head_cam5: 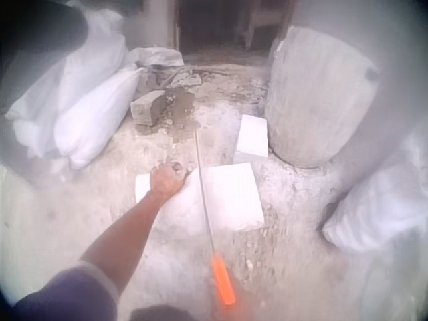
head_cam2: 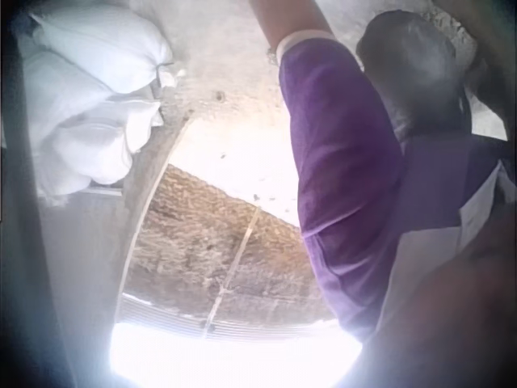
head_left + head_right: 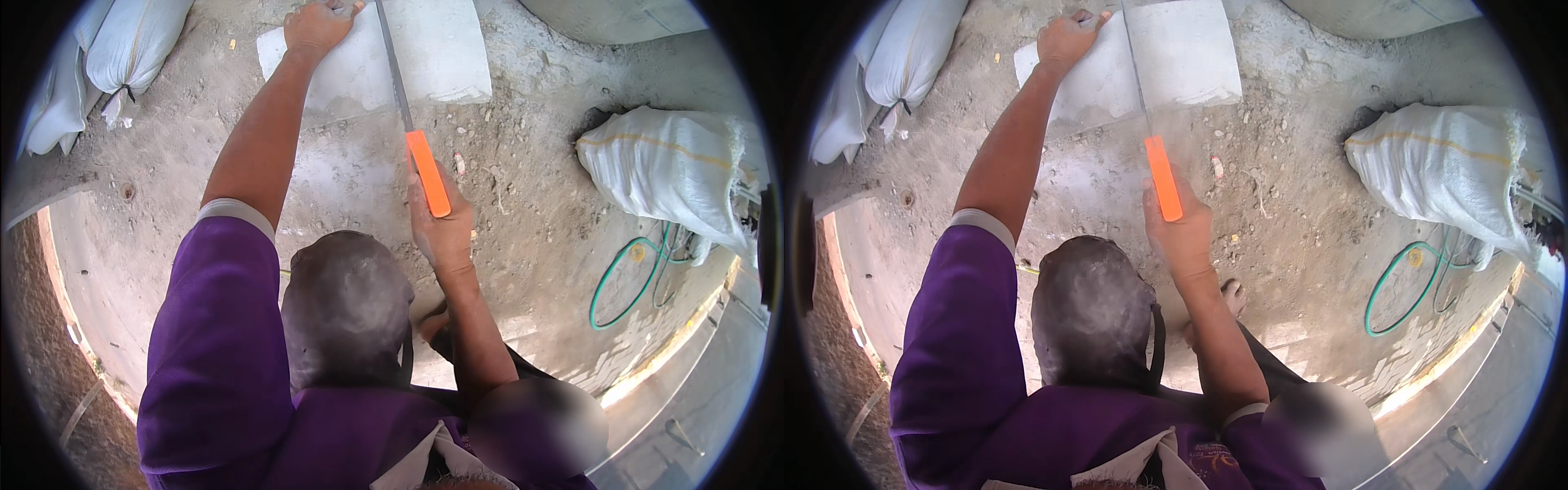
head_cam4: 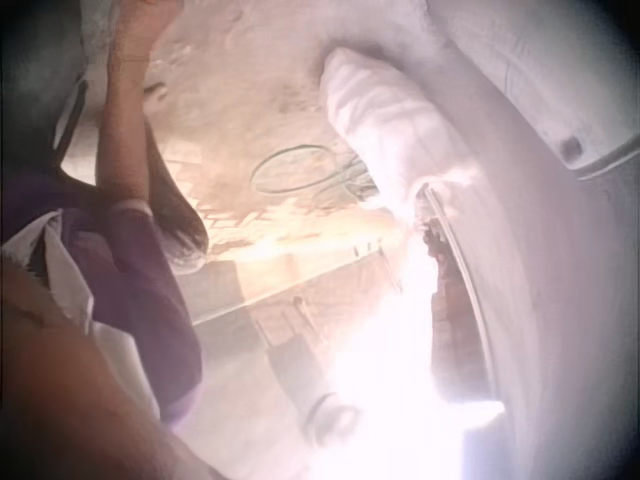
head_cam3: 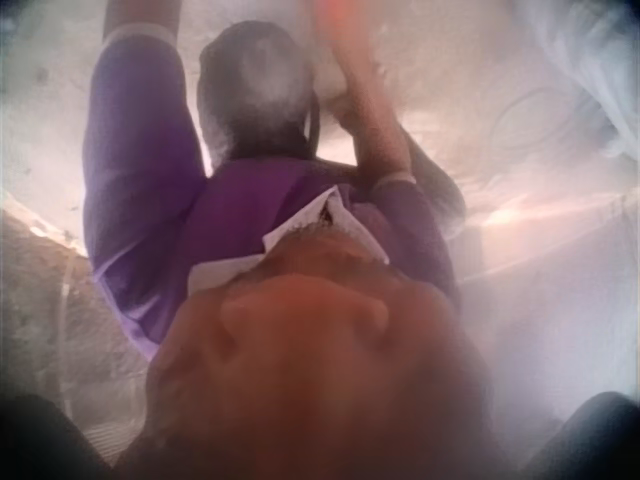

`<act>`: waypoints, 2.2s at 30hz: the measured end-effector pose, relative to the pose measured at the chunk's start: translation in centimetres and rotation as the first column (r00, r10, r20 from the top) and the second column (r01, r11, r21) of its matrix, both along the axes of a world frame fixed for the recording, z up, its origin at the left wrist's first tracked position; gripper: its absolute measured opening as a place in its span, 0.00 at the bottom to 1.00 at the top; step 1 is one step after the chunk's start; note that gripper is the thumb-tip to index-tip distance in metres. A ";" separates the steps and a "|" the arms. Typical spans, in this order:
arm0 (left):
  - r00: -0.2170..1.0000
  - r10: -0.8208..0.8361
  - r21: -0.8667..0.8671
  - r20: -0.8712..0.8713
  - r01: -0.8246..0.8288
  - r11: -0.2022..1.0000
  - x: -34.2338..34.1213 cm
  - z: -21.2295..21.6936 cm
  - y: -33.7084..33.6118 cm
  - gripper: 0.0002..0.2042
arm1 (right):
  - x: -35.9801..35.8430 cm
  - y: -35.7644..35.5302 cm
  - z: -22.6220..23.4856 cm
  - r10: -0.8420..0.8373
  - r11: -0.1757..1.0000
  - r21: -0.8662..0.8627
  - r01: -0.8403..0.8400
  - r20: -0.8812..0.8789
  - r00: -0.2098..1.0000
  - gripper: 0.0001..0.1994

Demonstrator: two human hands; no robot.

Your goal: The person measures a white rectangular block with a tape measure and then uses a hand saw to cut it into two pieces. The person is barefoot and works on a dusty ground surface surrounded by white sacks.

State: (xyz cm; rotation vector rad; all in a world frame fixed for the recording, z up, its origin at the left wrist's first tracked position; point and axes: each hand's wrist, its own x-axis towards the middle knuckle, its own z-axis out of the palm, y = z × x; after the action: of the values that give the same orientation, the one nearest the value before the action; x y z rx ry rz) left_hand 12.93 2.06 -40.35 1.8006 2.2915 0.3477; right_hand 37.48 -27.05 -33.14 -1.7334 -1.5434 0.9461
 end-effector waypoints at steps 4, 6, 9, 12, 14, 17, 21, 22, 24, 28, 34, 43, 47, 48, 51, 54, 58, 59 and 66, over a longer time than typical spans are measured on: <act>0.996 -0.016 -0.044 -0.085 0.012 0.999 1.1 1.6 0.0 0.32 | -1.5 0.9 -1.8 -0.043 0.983 0.175 0.049 -0.035 0.998 0.20; 1.000 0.005 -0.067 -0.008 -0.005 0.998 0.4 1.8 -0.5 0.32 | -1.5 0.7 -1.6 -0.045 0.992 0.113 0.053 -0.071 0.996 0.20; 0.999 -0.043 -0.049 -0.028 0.042 0.998 1.3 2.7 -1.2 0.32 | -0.6 0.0 -1.7 -0.053 0.997 0.059 0.059 -0.108 0.993 0.21; 0.991 -0.093 0.112 -0.095 0.103 0.988 2.2 3.1 -2.0 0.34 | -0.1 -1.5 -1.3 -0.090 0.989 0.115 0.097 -0.066 0.994 0.20; 0.992 -0.084 0.090 -0.096 0.093 0.992 2.3 2.0 -1.7 0.34 | 0.1 -1.9 -2.4 -0.103 0.983 0.148 0.104 -0.016 0.995 0.22; 0.994 -0.073 0.064 -0.086 0.079 0.995 1.1 0.8 -0.8 0.33 | -0.7 -0.3 -4.0 -0.035 0.996 0.089 0.025 0.111 0.993 0.25; 0.992 -0.081 0.097 -0.096 0.090 0.991 0.6 -0.5 -0.5 0.33 | -2.2 -0.7 -2.6 0.004 0.968 0.252 -0.002 -0.006 1.000 0.25; 0.990 -0.089 0.050 -0.112 0.095 0.994 0.7 -0.2 -0.6 0.33 | -2.3 -0.6 -2.0 0.002 0.984 0.180 0.009 -0.060 0.998 0.24; 0.984 -0.104 -0.029 -0.143 0.101 0.994 1.3 0.6 -0.3 0.33 | -1.9 -0.7 -1.9 -0.029 0.999 0.037 0.034 -0.116 0.993 0.23; 0.989 -0.088 -0.005 -0.120 0.088 0.996 0.5 -0.3 0.0 0.34 | -0.2 -3.7 -2.9 -0.047 0.999 0.019 0.049 -0.080 0.996 0.21; 0.990 -0.077 0.010 -0.121 0.079 0.997 0.4 -1.2 0.3 0.35 | 1.0 -5.2 -1.3 -0.080 0.994 0.057 0.088 -0.137 0.987 0.19; 0.998 -0.052 0.105 -0.037 0.055 0.993 0.2 -0.6 0.3 0.25 | 0.5 -7.8 -3.1 -0.116 0.982 0.138 0.131 -0.114 0.987 0.19; 0.996 -0.046 0.141 -0.070 0.055 0.989 0.5 -1.6 -0.1 0.25 | 0.3 -6.8 -1.4 -0.063 0.997 0.031 0.066 -0.074 0.995 0.18; 0.995 -0.023 0.197 -0.100 0.042 0.980 -0.1 -2.4 0.1 0.25 | -0.1 -5.5 -1.8 -0.037 0.999 -0.006 0.037 -0.063 0.997 0.18; 0.997 -0.065 0.150 -0.044 0.071 0.986 0.8 -1.1 0.1 0.25 | -1.0 -4.5 -3.2 -0.069 0.989 0.129 0.078 -0.069 0.995 0.17; 0.990 -0.083 -0.013 -0.115 0.082 0.997 0.0 -0.2 0.5 0.36 | -0.8 -4.4 -2.7 -0.086 0.991 0.095 0.094 -0.087 0.992 0.17; 0.992 -0.081 -0.104 -0.095 0.071 0.992 1.0 1.5 -0.2 0.32 | 0.0 -4.2 -2.8 -0.099 0.990 0.091 0.109 -0.109 0.989 0.18; 0.994 -0.079 -0.102 -0.081 0.070 0.992 0.8 1.7 -0.3 0.32 | 0.4 -4.2 -2.6 -0.091 0.994 0.055 0.098 -0.122 0.988 0.19; 0.987 -0.134 -0.064 -0.091 0.128 0.990 0.9 1.4 -0.3 0.36 | -0.3 -4.5 -4.1 -0.079 0.973 0.203 0.113 -0.168 0.983 0.20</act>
State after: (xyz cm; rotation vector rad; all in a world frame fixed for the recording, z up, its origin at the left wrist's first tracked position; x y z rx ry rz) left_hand 13.79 1.78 -38.91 1.9655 2.2042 0.1752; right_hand 37.20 -31.50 -37.25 -1.5301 -1.3909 0.8181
